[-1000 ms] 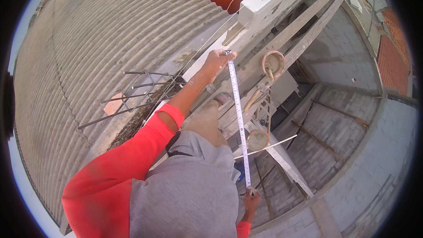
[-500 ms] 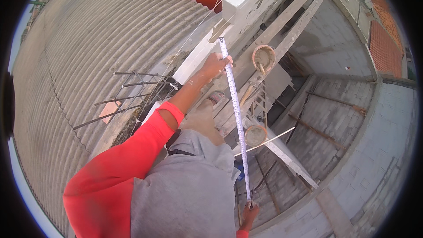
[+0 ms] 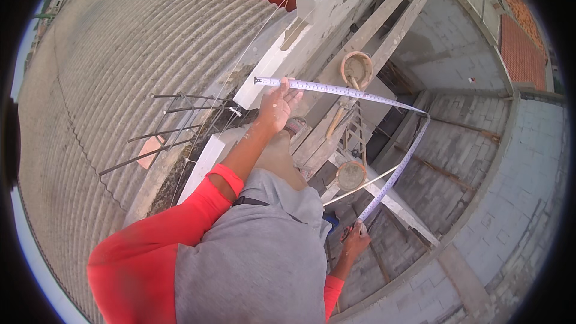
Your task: The person measures and cuts a white tile on a rooftop, then applies mortar and places the tile onto a wall. The person uses a tape measure, hand saw, and trowel to complete the task.
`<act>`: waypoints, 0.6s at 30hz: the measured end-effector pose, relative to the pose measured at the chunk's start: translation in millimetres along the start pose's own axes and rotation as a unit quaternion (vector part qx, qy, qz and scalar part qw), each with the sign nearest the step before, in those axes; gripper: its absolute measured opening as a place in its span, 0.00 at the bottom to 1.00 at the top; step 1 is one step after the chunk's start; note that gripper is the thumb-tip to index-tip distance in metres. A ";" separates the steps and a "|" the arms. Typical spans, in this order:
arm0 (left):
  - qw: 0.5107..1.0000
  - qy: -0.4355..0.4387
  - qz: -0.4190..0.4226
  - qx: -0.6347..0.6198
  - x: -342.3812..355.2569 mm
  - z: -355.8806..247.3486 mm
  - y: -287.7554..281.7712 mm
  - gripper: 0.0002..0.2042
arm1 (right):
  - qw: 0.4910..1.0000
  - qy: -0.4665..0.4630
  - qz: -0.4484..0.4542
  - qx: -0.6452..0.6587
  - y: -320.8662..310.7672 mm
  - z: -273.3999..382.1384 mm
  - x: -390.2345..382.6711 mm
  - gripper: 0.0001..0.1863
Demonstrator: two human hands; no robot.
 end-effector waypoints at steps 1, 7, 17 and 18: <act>0.999 0.026 -0.020 -0.033 0.3 -9.1 0.5 0.23 | 0.999 0.023 -0.013 -0.046 11.8 21.5 14.8 0.22; 0.978 0.117 -0.079 -0.154 20.3 -47.3 -15.5 0.26 | 0.960 -0.062 0.021 -0.274 68.3 162.3 87.5 0.25; 0.929 0.142 -0.198 -0.277 24.1 -39.9 -96.2 0.15 | 0.875 -0.053 -0.041 -0.479 81.7 260.2 113.7 0.22; 0.929 0.143 -0.202 -0.277 22.8 -39.9 -100.4 0.15 | 0.871 -0.056 -0.042 -0.487 82.0 262.7 112.7 0.22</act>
Point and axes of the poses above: each hand's wrist, its own x-axis towards the middle knuckle, its own y-axis out of the palm, z = x × y, the point moved 5 cm from there along x, towards the middle knuckle, and after that the axes turned 8 degrees about z, right-handed, at the moved point
